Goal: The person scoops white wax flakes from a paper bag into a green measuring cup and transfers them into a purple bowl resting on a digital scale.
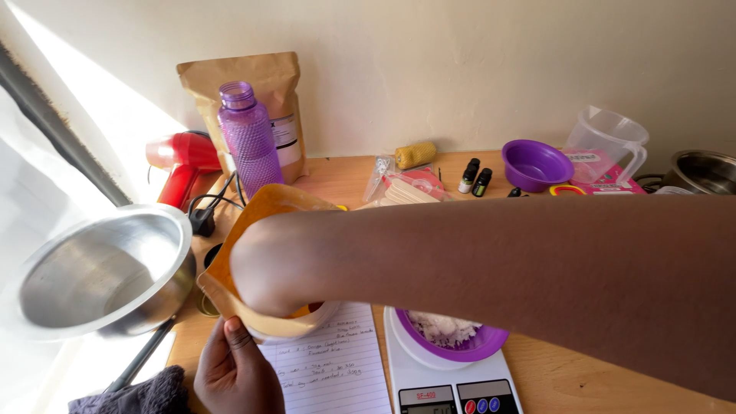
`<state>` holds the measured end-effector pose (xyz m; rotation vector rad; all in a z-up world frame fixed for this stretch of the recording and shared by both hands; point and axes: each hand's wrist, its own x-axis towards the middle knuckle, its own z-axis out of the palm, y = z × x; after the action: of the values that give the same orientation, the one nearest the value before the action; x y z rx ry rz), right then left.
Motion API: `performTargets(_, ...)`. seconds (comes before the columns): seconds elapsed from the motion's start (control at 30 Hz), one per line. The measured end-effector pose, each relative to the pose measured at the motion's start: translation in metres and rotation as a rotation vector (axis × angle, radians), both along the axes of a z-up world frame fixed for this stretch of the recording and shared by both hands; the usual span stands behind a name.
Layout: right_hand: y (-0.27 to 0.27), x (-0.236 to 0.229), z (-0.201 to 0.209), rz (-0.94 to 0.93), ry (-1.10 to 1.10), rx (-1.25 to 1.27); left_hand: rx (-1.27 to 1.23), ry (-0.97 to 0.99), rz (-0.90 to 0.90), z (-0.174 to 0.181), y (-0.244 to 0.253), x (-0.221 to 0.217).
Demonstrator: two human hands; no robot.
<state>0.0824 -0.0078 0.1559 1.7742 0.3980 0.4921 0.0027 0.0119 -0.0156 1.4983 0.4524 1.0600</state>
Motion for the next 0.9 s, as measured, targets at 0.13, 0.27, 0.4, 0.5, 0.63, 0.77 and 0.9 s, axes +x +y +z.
performTargets(0.13,0.006,0.042,-0.046,0.125,1.132,0.165,-0.086,-0.012,-0.012,0.004,-0.003,0.001)
performTargets(0.27,0.035,0.12,-0.138,0.309,1.057,0.151,-0.036,-0.007,0.01,-0.002,-0.003,0.002)
performTargets(0.4,-0.05,0.008,0.001,-0.508,1.414,1.827,-0.032,-0.035,-0.038,-0.001,-0.003,0.002)
performTargets(0.5,-0.076,-0.008,0.044,-0.611,1.473,1.732,-0.062,-0.038,-0.014,-0.008,-0.001,0.006)
performTargets(0.63,-0.107,-0.009,0.058,-0.436,1.448,2.031,-0.091,-0.029,0.027,-0.012,0.001,0.006)
performTargets(0.77,-0.138,-0.007,0.055,-0.423,1.47,2.277,-0.089,0.001,0.026,-0.013,0.003,0.007)
performTargets(0.9,-0.166,-0.008,0.057,-0.339,1.524,2.296,-0.094,-0.03,-0.001,-0.01,0.003,0.005)
